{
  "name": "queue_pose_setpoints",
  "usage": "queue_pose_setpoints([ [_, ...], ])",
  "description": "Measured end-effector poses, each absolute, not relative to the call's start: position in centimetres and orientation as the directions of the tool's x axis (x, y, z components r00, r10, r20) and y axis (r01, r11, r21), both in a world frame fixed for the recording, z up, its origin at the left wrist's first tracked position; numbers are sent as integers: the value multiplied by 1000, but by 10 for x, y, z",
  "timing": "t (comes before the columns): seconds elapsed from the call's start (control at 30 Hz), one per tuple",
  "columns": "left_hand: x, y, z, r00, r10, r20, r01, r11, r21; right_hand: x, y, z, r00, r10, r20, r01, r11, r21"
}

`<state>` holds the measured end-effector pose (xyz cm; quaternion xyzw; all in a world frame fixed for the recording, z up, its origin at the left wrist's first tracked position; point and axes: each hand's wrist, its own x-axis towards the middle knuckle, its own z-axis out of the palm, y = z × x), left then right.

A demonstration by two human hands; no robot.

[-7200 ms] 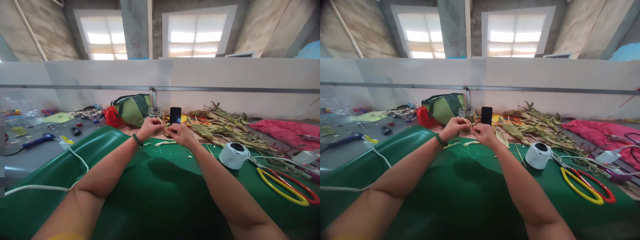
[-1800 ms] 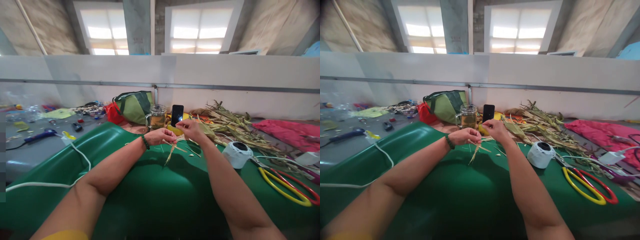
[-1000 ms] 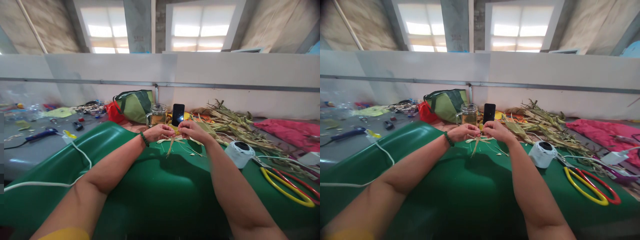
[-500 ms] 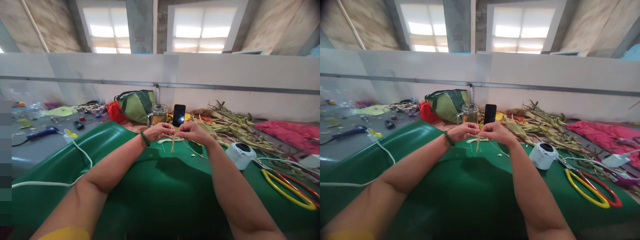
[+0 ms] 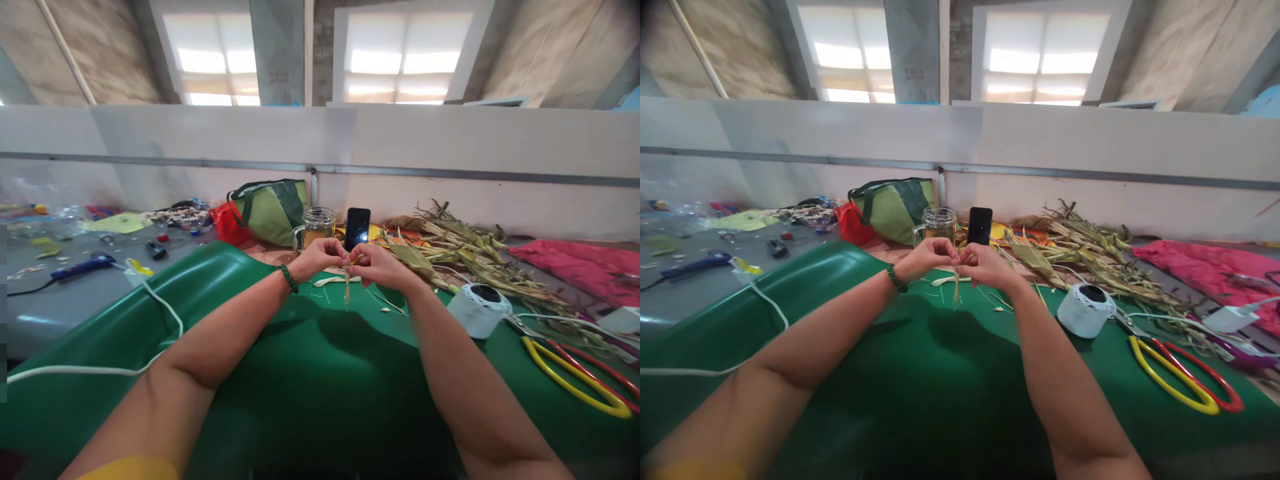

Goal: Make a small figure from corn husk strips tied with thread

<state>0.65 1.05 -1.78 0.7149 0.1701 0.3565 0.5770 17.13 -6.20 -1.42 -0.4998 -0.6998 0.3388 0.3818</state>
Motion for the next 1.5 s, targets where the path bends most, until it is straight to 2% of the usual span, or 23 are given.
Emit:
queue_pose_setpoints([
  [0.2, 12, 6, -26, 507, 665, 548, -41, -617, 786, 173, -60, -15, -187, 960, 207, 421, 268, -867],
  [0.37, 13, 4, -32, 446, 616, 649, 78, -749, 658, 176, -57, -17, -198, 957, 211, 446, 279, -850],
  [0.53, 12, 5, -34, 465, 576, 672, 160, -801, 577, 177, -55, -18, -228, 942, 246, 491, 330, -806],
  [0.6, 12, 5, -33, 466, 580, 668, 162, -799, 579, 176, -55, -18, -210, 944, 255, 506, 328, -798],
  [0.77, 13, 1, -31, 501, 613, 611, 86, -738, 670, 173, -55, -17, -137, 959, 246, 470, 282, -837],
  [0.87, 13, -1, -29, 494, 600, 629, 91, -755, 649, 173, -55, -16, -97, 964, 247, 454, 264, -851],
  [1.07, 11, -1, -24, 495, 630, 598, 72, -716, 694, 182, -59, -10, -161, 959, 234, 469, 283, -837],
  [1.2, 11, 2, -24, 525, 603, 601, 50, -727, 685, 188, -65, -5, -183, 956, 230, 432, 288, -855],
  [1.27, 12, 3, -25, 560, 590, 582, 43, -721, 691, 187, -66, -5, -148, 948, 280, 368, 316, -874],
  [1.4, 15, 5, -27, 595, 579, 558, 14, -702, 712, 186, -63, -6, -22, 872, 489, 212, 482, -850],
  [1.47, 15, 6, -28, 580, 596, 556, -12, -675, 737, 186, -61, -8, 12, 869, 494, 225, 479, -848],
  [1.5, 15, 6, -28, 570, 612, 548, -22, -656, 755, 187, -60, -9, -2, 897, 442, 242, 430, -870],
])
